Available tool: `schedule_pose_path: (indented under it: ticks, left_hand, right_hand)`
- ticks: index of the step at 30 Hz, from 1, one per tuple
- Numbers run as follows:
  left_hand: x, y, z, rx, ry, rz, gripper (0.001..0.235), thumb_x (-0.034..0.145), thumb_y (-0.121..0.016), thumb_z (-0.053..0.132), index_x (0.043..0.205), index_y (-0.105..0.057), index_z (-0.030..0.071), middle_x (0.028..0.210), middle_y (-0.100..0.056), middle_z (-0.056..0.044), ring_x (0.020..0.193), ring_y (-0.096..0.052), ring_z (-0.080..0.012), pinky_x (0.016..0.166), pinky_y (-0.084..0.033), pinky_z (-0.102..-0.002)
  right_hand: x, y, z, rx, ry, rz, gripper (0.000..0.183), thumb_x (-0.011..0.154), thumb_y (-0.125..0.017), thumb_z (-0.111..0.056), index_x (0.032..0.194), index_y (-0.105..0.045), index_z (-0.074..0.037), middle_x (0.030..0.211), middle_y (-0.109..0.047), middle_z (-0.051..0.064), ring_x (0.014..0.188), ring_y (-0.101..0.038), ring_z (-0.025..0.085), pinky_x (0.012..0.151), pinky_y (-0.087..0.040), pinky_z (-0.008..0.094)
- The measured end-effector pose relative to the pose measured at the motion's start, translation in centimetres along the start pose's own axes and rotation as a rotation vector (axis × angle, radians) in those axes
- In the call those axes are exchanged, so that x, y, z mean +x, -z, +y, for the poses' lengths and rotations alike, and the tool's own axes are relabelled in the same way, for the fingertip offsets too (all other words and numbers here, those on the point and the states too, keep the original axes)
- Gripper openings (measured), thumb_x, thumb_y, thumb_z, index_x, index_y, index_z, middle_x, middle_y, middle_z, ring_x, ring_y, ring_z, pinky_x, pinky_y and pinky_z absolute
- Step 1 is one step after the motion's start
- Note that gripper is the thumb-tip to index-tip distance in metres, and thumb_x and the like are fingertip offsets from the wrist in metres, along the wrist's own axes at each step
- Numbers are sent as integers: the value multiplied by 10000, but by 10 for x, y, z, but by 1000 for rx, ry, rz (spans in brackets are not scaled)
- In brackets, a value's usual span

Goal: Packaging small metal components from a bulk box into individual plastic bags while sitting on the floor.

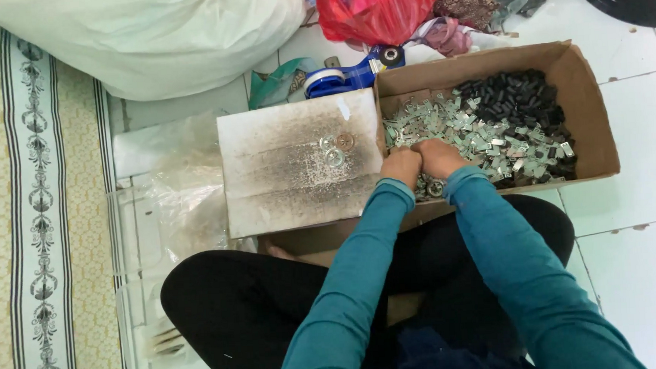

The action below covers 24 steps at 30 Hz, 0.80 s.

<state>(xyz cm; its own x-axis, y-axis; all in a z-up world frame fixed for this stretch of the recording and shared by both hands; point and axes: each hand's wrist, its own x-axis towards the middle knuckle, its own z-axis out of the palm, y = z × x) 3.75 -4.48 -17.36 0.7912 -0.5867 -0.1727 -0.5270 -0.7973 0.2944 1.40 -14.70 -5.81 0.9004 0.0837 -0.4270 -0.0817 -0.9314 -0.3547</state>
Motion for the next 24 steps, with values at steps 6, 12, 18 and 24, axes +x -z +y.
schedule_pose_path:
  ticks: [6, 12, 18, 24]
  left_hand:
    - [0, 3, 9, 268, 120, -44, 120, 893, -666, 49, 999, -700, 7, 984, -661, -201, 844, -656, -212, 693, -629, -362]
    - [-9, -7, 6, 336, 77, 155, 38, 869, -662, 30, 861, -696, 14, 809, -590, -149, 765, -591, -228, 589, -591, -349]
    - [-12, 4, 11, 391, 106, 88, 63, 893, -641, 52, 879, -702, 50, 849, -612, -154, 856, -573, -244, 642, -565, -311]
    - [-15, 0, 8, 319, 74, 124, 166, 913, -580, 45, 904, -745, 56, 881, -670, -146, 924, -599, -300, 682, -563, -417]
  right_hand:
    - [10, -14, -2, -34, -52, -26, 168, 924, -642, -87, 1020, -777, -60, 959, -783, 203, 936, -741, 424, 839, -591, 618]
    - [-4, -7, -14, 37, -53, -20, 144, 910, -619, -44, 938, -758, -22, 935, -775, 218, 936, -743, 421, 828, -610, 581]
    - [-36, 25, -47, 134, -48, -59, 243, 958, -520, 12, 1051, -739, 60, 1046, -745, 293, 1005, -711, 457, 884, -584, 603]
    - [-51, 28, -51, 183, -96, -76, 297, 973, -471, 6, 1091, -726, 100, 1084, -733, 316, 1020, -703, 465, 900, -575, 611]
